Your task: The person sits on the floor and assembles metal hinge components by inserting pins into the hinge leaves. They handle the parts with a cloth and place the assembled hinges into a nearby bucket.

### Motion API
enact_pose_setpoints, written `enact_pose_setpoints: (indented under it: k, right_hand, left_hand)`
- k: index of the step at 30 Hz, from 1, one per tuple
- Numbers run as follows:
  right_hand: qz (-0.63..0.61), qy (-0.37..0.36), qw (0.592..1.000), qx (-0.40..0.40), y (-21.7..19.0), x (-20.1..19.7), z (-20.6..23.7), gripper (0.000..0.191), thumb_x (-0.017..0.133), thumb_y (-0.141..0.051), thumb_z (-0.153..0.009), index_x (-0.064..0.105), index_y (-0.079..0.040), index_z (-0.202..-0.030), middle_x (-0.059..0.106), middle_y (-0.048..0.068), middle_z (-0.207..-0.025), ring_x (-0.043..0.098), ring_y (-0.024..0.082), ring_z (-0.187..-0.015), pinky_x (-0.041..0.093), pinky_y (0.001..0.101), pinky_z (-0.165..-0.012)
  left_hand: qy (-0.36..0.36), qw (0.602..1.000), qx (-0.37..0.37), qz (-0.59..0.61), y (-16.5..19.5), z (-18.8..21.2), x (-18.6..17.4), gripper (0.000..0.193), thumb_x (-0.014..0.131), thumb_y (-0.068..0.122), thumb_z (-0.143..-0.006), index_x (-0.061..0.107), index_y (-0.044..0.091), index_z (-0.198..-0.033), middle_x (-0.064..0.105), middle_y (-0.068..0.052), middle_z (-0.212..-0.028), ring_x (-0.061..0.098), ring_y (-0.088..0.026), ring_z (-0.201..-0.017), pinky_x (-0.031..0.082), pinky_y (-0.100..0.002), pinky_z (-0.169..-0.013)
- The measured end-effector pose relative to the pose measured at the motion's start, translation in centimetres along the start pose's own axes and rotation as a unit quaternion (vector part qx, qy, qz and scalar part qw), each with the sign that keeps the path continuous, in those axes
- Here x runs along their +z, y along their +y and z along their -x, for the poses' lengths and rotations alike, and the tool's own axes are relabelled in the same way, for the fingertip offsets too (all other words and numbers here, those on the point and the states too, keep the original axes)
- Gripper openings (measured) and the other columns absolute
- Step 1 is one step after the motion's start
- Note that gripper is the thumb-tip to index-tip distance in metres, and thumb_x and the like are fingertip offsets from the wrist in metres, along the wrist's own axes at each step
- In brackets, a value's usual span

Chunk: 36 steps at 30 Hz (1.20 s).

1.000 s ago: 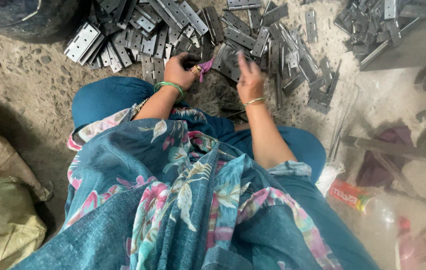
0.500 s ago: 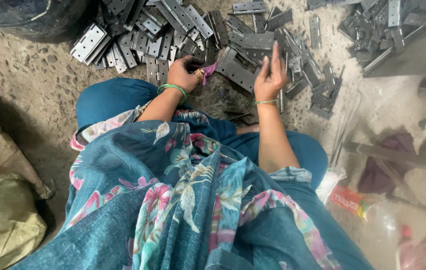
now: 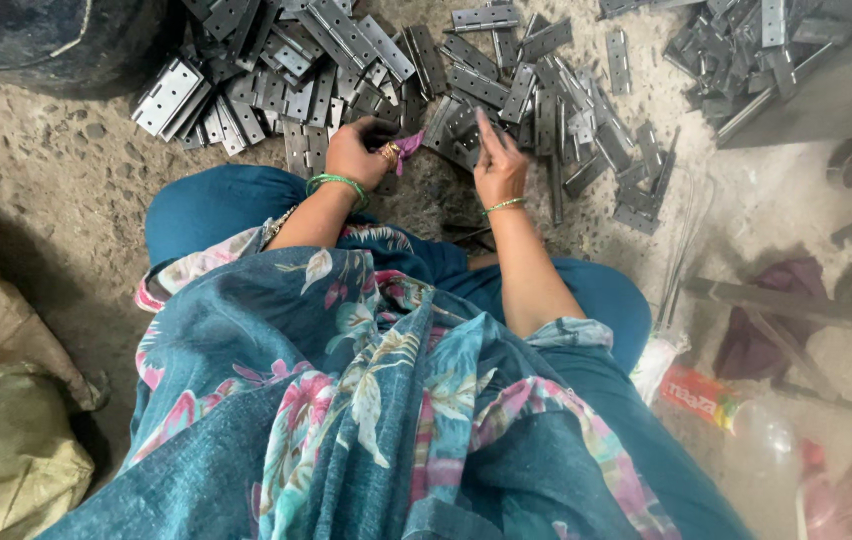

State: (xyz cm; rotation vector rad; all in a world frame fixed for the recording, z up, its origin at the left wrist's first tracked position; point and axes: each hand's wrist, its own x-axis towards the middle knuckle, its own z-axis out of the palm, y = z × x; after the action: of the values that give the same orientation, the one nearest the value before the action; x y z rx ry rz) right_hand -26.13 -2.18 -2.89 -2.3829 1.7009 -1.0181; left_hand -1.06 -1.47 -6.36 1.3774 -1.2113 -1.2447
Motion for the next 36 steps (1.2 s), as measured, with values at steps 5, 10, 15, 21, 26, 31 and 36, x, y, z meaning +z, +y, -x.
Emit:
enact_pose_setpoints:
  k: [5,10,15,21,26,31,36]
  right_hand:
    - [-0.028,0.048,0.998,-0.024,-0.8,-1.2,0.0,0.059,0.065,0.007,-0.094,0.061,-0.023,-0.144,0.071,0.018,-0.098,0.071,0.035,-0.079,0.057,0.0444,-0.070]
    - [0.012,-0.005,1.000,0.007,-0.3,0.1,0.3,0.056,0.073,0.003,-0.092,0.064,-0.020,-0.143,0.069,0.018,-0.089,0.068,0.039,-0.078,0.056,0.0476,-0.071]
    - [-0.079,0.036,0.992,0.091,1.6,1.1,-0.7,0.049,0.068,0.006,-0.092,0.064,-0.011,-0.138,0.072,0.015,-0.103,0.071,0.031,-0.085,0.059,0.0428,-0.071]
    - [-0.366,0.013,0.837,0.407,1.6,-0.1,-3.8,0.041,0.059,0.013,-0.090,0.067,0.002,-0.128,0.074,0.010,-0.101,0.072,0.020,-0.074,0.062,0.0336,-0.055]
    - [-0.343,0.035,0.876,0.336,-4.4,1.1,-8.7,0.035,0.065,0.011,-0.086,0.078,0.001,-0.117,0.075,0.005,-0.093,0.067,0.013,-0.076,0.059,0.0306,-0.064]
    - [-0.631,-0.084,0.673,0.376,-11.1,2.5,-11.2,0.053,0.067,-0.012,-0.096,0.048,-0.012,-0.146,0.067,0.010,-0.124,0.074,0.023,-0.094,0.067,0.0408,-0.078]
    - [-0.467,-0.243,0.787,0.321,-8.6,-1.0,-11.2,0.048,0.069,-0.021,-0.098,0.058,-0.008,-0.143,0.072,0.007,-0.122,0.076,0.016,-0.095,0.066,0.0321,-0.077]
  left_hand:
    - [0.002,0.999,-0.033,-0.026,0.1,0.1,0.1,0.031,0.078,0.008,-0.079,0.075,0.006,-0.110,0.080,-0.007,-0.100,0.077,-0.014,-0.090,0.059,-0.027,-0.082]
    - [0.004,0.999,-0.019,-0.036,0.2,0.0,-0.1,0.032,0.077,0.009,-0.079,0.075,0.006,-0.110,0.080,-0.007,-0.100,0.077,-0.015,-0.091,0.059,-0.028,-0.083]
    - [0.007,0.998,-0.001,-0.056,1.0,0.0,-0.2,0.033,0.076,0.011,-0.076,0.075,0.006,-0.109,0.080,-0.009,-0.101,0.078,-0.019,-0.092,0.060,-0.030,-0.085]
    - [-0.018,0.985,-0.006,-0.174,2.5,0.4,0.0,0.032,0.080,0.025,-0.076,0.078,0.013,-0.106,0.078,-0.011,-0.101,0.075,-0.027,-0.096,0.058,-0.036,-0.088]
    - [-0.053,0.976,0.036,-0.210,1.8,0.7,-0.2,0.039,0.081,0.023,-0.075,0.076,0.011,-0.112,0.076,-0.015,-0.105,0.072,-0.031,-0.099,0.056,-0.039,-0.088]
    - [-0.077,0.985,0.021,-0.154,0.3,1.1,-1.0,0.038,0.079,0.018,-0.079,0.075,0.007,-0.116,0.078,-0.010,-0.107,0.076,-0.022,-0.099,0.058,-0.033,-0.089]
    - [-0.085,0.988,0.001,-0.128,0.3,1.6,-1.3,0.040,0.079,0.011,-0.077,0.074,0.008,-0.116,0.079,-0.008,-0.107,0.076,-0.019,-0.099,0.058,-0.031,-0.089]
